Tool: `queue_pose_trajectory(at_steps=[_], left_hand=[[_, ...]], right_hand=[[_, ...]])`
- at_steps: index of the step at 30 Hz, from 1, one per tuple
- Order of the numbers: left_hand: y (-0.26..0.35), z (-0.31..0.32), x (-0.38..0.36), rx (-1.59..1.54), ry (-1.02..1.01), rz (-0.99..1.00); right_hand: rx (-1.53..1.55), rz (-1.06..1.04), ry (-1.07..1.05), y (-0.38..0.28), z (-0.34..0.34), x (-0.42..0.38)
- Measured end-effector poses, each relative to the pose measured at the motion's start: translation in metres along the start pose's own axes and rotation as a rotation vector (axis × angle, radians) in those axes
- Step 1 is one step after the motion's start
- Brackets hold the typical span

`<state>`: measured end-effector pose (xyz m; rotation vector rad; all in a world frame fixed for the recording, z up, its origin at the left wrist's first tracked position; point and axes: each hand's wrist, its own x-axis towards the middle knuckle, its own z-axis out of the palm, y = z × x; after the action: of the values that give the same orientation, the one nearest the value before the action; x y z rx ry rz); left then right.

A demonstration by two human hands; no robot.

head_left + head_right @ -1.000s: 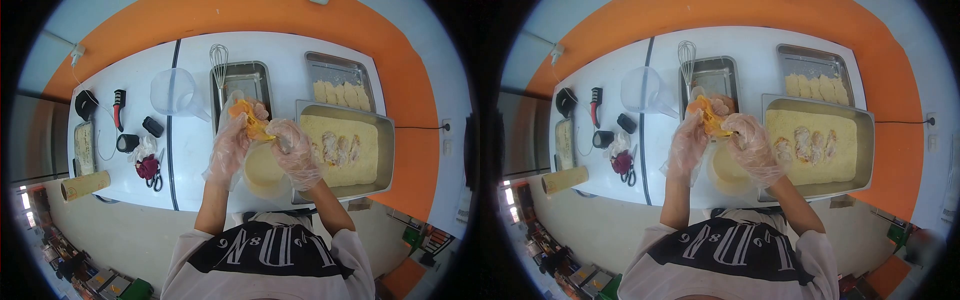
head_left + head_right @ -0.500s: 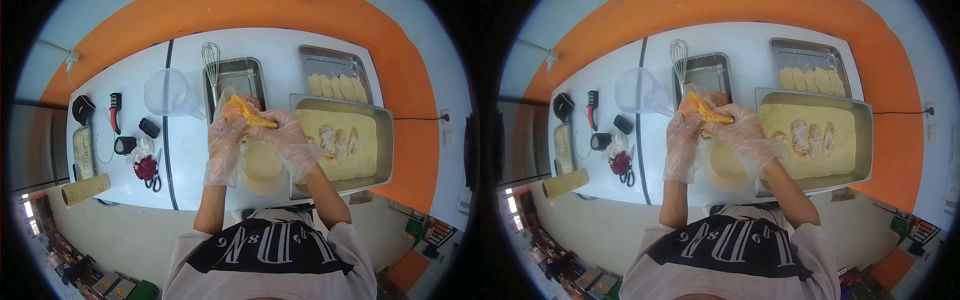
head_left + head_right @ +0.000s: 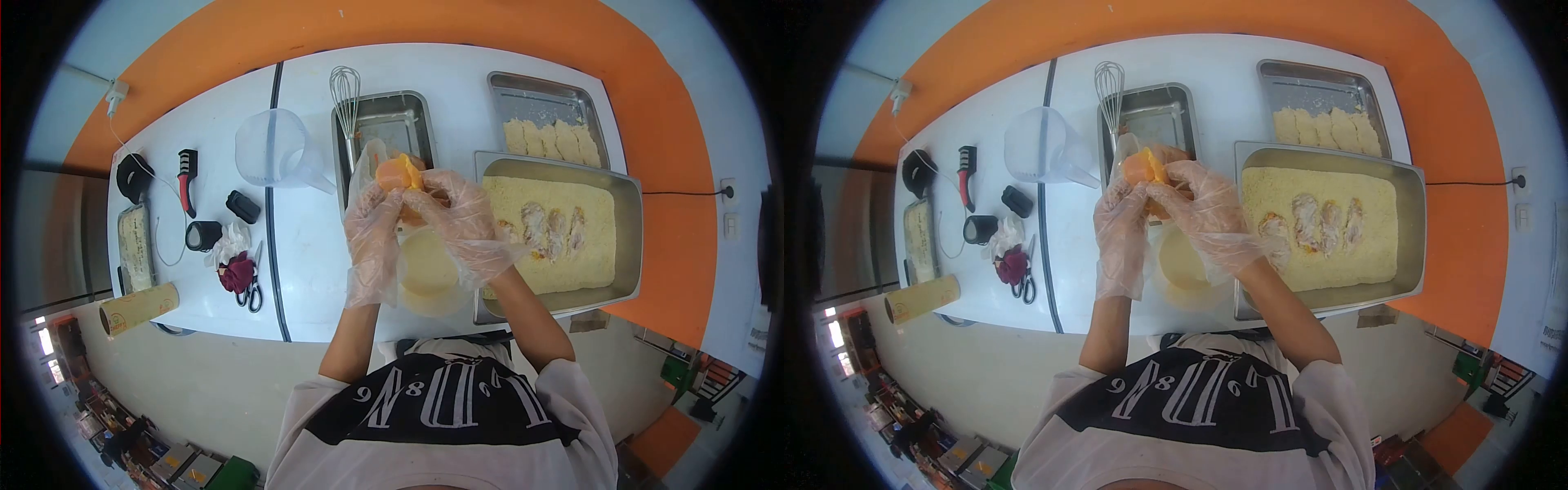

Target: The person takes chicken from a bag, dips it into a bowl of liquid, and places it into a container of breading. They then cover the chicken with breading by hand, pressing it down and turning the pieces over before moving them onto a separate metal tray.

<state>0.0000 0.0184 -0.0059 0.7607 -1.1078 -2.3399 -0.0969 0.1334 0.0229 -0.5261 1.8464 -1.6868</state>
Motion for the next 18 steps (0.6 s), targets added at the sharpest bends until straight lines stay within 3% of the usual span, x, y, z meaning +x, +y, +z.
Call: queue_pose_trajectory(at_steps=[2, 6, 8, 9, 11, 14, 18], left_hand=[[-0.002, -0.003, 0.001, 0.007, 0.006, 0.025], [0.003, -0.003, -0.003, 0.107, -0.029, 0.007], [0.010, 0.004, -0.005, 0.099, -0.034, 0.020], [0.013, 0.008, -0.005, 0.026, -0.027, -0.008], [0.013, 0.007, -0.004, -0.050, -0.019, -0.035], [0.010, 0.003, -0.003, -0.083, 0.040, -0.063], [0.008, 0.000, -0.005, 0.093, 0.032, -0.051]], right_hand=[[-0.183, -0.210, 0.050, 0.018, 0.001, 0.007], [-0.488, -0.314, 0.024, -0.005, 0.000, 0.003], [-0.335, -0.105, -0.020, -0.009, 0.001, 0.004], [-0.335, -0.104, -0.022, 0.000, 0.002, 0.007], [0.187, 0.125, 0.085, 0.026, 0.005, 0.016], [0.324, 0.139, 0.029, 0.017, 0.000, 0.014], [0.197, 0.040, 0.114, -0.006, 0.015, 0.010]])
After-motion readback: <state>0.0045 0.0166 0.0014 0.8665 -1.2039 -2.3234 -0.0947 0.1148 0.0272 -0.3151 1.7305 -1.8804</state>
